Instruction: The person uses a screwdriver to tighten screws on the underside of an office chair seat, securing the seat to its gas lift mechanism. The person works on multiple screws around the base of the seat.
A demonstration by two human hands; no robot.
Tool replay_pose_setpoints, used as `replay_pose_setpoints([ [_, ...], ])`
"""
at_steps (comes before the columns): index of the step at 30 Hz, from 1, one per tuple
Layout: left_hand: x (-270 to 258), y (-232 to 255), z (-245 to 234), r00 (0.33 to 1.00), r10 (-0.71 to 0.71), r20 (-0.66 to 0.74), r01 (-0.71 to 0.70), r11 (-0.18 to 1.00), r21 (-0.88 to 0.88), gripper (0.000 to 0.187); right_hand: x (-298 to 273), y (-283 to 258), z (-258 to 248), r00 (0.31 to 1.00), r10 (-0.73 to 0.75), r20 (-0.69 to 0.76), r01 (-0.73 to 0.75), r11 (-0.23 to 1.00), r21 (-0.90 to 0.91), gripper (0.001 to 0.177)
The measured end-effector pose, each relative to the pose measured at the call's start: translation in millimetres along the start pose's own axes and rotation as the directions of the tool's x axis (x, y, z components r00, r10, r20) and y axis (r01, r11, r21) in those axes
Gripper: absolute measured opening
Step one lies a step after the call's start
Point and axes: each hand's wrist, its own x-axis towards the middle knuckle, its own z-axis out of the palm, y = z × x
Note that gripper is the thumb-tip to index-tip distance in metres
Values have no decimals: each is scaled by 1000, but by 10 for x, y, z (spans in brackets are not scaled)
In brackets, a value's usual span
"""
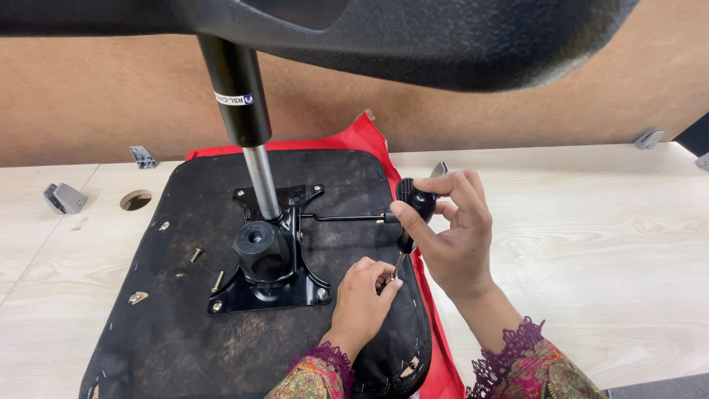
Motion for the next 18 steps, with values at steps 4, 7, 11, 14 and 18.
replay_pose_setpoints([
  [4,8,-4,1,1000,5,3,-5,1000,18,14,96,19,-150,981,97,169,-141,950,277,19],
  [7,5,-2,5,1000,8,1,-8,1000,23,14,124,84,-154,965,137,224,-224,875,429,16],
  [11,3,-7,1,1000,14,-1,-14,1000,16,14,73,147,-81,990,99,97,-126,936,329,15],
  [14,2,-12,1,1000,18,0,-18,1000,13,14,39,138,-27,998,63,-9,-62,993,99,18],
  [18,10,-8,2,1000,23,2,-23,1000,15,14,66,70,7,998,40,-49,-38,999,30,17],
])
